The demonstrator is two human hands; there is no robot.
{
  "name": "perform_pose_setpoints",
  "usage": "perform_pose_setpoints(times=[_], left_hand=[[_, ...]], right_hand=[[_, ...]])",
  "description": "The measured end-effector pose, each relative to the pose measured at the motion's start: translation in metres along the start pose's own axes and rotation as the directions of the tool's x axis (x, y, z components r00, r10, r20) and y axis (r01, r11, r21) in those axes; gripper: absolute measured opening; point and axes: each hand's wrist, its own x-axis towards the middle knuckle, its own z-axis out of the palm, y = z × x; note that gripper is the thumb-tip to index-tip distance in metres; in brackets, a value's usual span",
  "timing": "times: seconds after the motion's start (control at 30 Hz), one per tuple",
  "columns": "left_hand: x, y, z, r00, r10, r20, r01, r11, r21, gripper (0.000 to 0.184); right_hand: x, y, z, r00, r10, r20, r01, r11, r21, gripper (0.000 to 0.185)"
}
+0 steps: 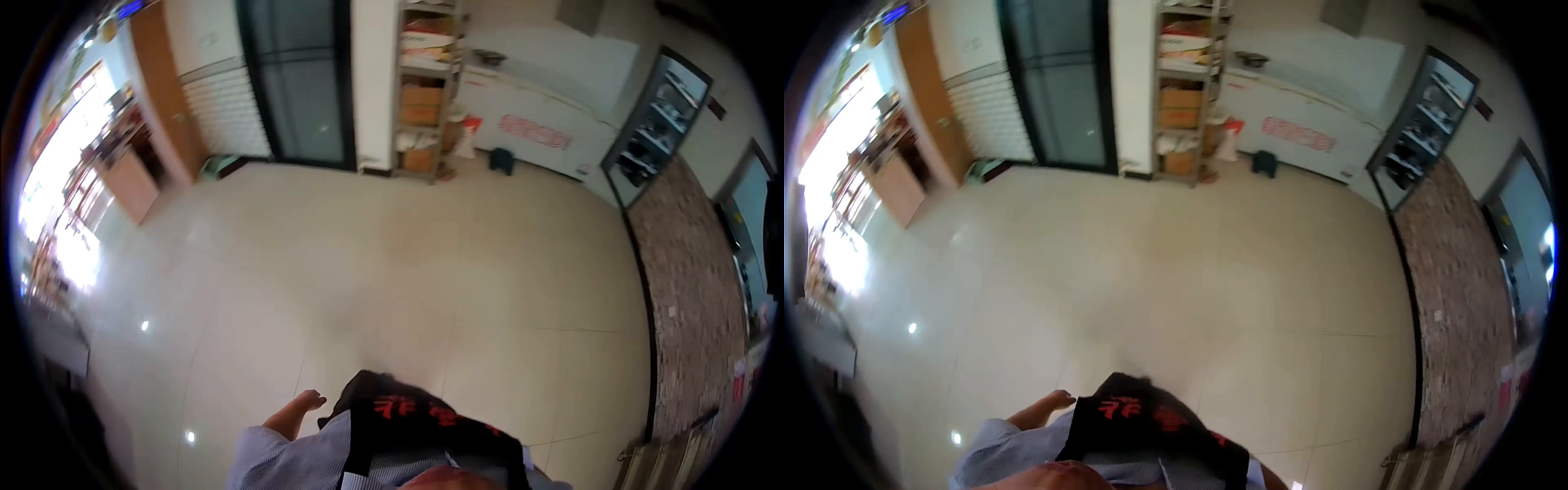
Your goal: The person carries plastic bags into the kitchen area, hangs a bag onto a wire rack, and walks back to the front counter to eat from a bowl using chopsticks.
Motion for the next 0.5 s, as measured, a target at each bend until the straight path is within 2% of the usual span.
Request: perform_pose_setpoints(times=[0.1,0.13,0.23,0.27,0.33,0.4,0.5], left_hand=[[0.123,0.085,-0.091,0.949,0.311,-0.057,-0.283,0.915,0.289,0.054],[0.140,0.134,-0.134,0.937,0.342,-0.068,-0.305,0.898,0.317,0.050],[0.196,0.297,-0.241,0.870,0.440,-0.224,-0.389,0.890,0.237,0.043],[0.209,0.350,-0.272,0.831,0.504,-0.236,-0.443,0.856,0.267,0.038],[0.218,0.438,-0.310,0.866,0.477,-0.148,-0.437,0.867,0.239,0.036],[0.198,0.511,-0.334,0.740,0.580,-0.340,-0.599,0.799,0.058,0.034],[0.191,0.545,-0.319,0.678,0.693,-0.246,-0.702,0.709,0.063,0.037]], right_hand=[[0.017,-0.030,-0.024,1.000,0.000,0.004,0.000,0.996,0.094,0.038],[0.024,-0.043,-0.035,1.000,-0.007,0.006,0.006,0.993,0.119,0.038],[0.065,-0.080,-0.083,0.999,-0.052,-0.007,0.053,0.982,0.181,0.038],[0.079,-0.089,-0.096,0.996,-0.083,-0.012,0.084,0.979,0.185,0.038],[0.105,-0.094,-0.114,0.990,-0.140,0.004,0.137,0.976,0.169,0.038],[0.134,-0.105,-0.145,0.972,-0.232,0.029,0.225,0.963,0.145,0.038],[0.182,-0.138,-0.201,0.906,-0.413,0.097,0.408,0.911,0.066,0.038]])
